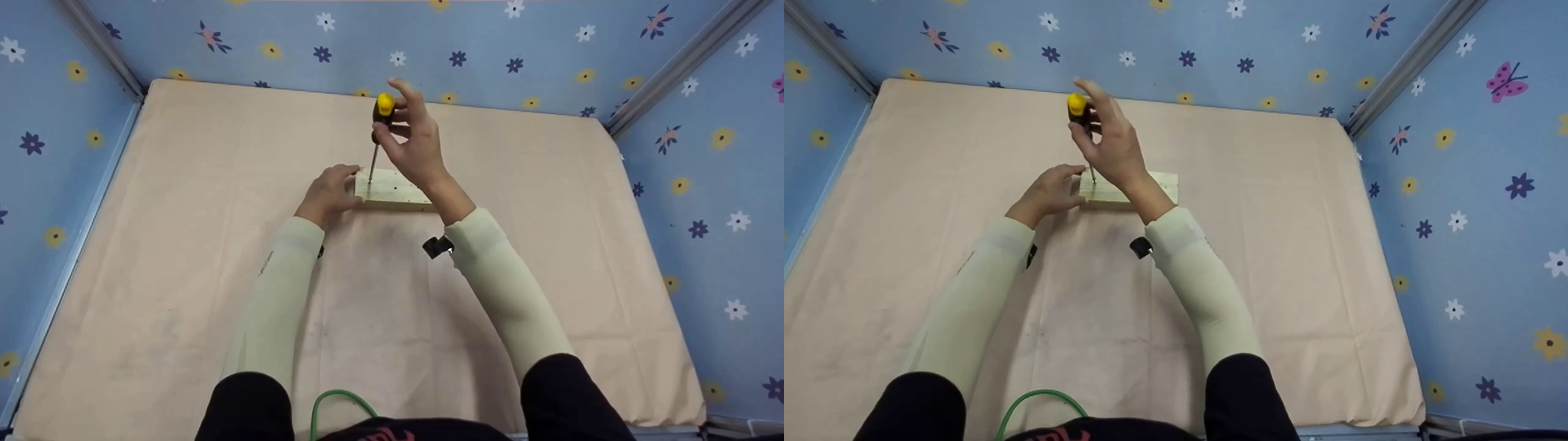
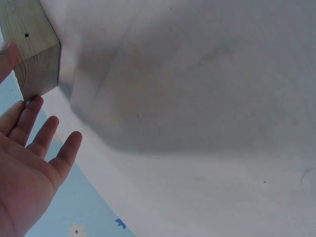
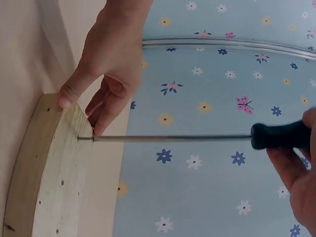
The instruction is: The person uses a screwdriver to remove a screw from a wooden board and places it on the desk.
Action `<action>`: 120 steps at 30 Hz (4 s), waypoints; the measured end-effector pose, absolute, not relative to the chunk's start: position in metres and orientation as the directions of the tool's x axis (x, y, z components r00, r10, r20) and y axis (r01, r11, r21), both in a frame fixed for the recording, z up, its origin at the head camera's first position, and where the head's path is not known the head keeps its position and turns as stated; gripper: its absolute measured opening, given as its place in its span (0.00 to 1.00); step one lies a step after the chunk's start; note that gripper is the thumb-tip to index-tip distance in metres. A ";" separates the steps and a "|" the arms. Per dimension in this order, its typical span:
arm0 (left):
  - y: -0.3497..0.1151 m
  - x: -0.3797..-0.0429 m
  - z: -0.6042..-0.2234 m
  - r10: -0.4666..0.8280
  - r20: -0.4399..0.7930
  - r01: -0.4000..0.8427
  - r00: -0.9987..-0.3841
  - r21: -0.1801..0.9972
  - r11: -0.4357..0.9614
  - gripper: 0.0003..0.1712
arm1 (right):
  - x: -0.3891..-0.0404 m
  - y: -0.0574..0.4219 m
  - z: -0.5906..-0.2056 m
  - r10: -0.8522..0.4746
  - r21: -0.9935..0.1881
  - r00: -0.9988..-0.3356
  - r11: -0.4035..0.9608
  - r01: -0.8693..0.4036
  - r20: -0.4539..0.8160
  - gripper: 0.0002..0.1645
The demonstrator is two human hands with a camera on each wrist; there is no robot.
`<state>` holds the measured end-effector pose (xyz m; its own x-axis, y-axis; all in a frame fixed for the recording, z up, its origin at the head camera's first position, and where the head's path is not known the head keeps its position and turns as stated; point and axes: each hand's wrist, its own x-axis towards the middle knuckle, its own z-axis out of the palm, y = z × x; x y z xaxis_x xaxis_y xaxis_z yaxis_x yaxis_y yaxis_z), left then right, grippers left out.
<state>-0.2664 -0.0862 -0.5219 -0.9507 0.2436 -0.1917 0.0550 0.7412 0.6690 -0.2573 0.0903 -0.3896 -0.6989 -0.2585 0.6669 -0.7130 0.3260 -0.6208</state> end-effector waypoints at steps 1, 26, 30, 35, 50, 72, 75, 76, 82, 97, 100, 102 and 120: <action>-0.086 -0.266 -0.522 0.243 -0.190 0.055 -0.951 0.671 0.739 0.42 | -0.257 0.090 -0.390 -0.278 -0.618 -0.691 0.312 -0.722 0.667 0.25; -0.085 -0.265 -0.524 0.231 -0.190 0.042 -0.954 0.680 0.732 0.43 | -0.257 0.090 -0.389 -0.177 -0.674 -0.723 0.270 -0.688 0.668 0.19; -0.084 -0.265 -0.524 0.222 -0.206 0.027 -0.953 0.674 0.738 0.43 | -0.257 0.088 -0.390 -0.162 -0.671 -0.720 0.272 -0.690 0.675 0.20; -0.085 -0.265 -0.524 0.226 -0.202 0.037 -0.953 0.663 0.748 0.43 | -0.257 0.087 -0.394 -0.202 -0.683 -0.725 0.244 -0.689 0.659 0.16; -0.086 -0.265 -0.525 0.229 -0.202 0.039 -0.952 0.664 0.747 0.44 | -0.256 0.083 -0.395 -0.140 -0.673 -0.713 0.248 -0.697 0.687 0.17; -0.088 -0.263 -0.526 0.247 -0.154 0.073 -0.957 0.695 0.715 0.41 | -0.255 0.074 -0.396 -0.084 -0.718 -0.746 0.222 -0.660 0.660 0.19; -0.088 -0.263 -0.526 0.251 -0.156 0.074 -0.955 0.697 0.713 0.41 | -0.256 0.074 -0.397 -0.058 -0.694 -0.729 0.263 -0.670 0.682 0.21; -0.088 -0.262 -0.526 0.253 -0.154 0.076 -0.955 0.697 0.713 0.41 | -0.256 0.075 -0.397 -0.056 -0.687 -0.725 0.274 -0.673 0.687 0.20; -0.088 -0.261 -0.526 0.245 -0.148 0.069 -0.958 0.712 0.699 0.41 | -0.255 0.078 -0.397 -0.105 -0.707 -0.738 0.227 -0.670 0.666 0.19; -0.084 -0.263 -0.525 0.219 -0.192 0.032 -0.957 0.677 0.736 0.43 | -0.256 0.077 -0.400 -0.104 -0.674 -0.719 0.279 -0.684 0.687 0.20; -0.086 -0.262 -0.525 0.227 -0.174 0.049 -0.958 0.681 0.730 0.43 | -0.256 0.078 -0.401 -0.144 -0.672 -0.722 0.278 -0.686 0.677 0.21; -0.087 -0.262 -0.526 0.233 -0.161 0.060 -0.959 0.688 0.724 0.43 | -0.255 0.077 -0.400 -0.161 -0.678 -0.727 0.272 -0.683 0.668 0.21; -0.086 -0.262 -0.526 0.226 -0.171 0.033 -0.959 0.724 0.688 0.42 | -0.258 0.076 -0.402 -0.114 -0.655 -0.708 0.301 -0.693 0.697 0.21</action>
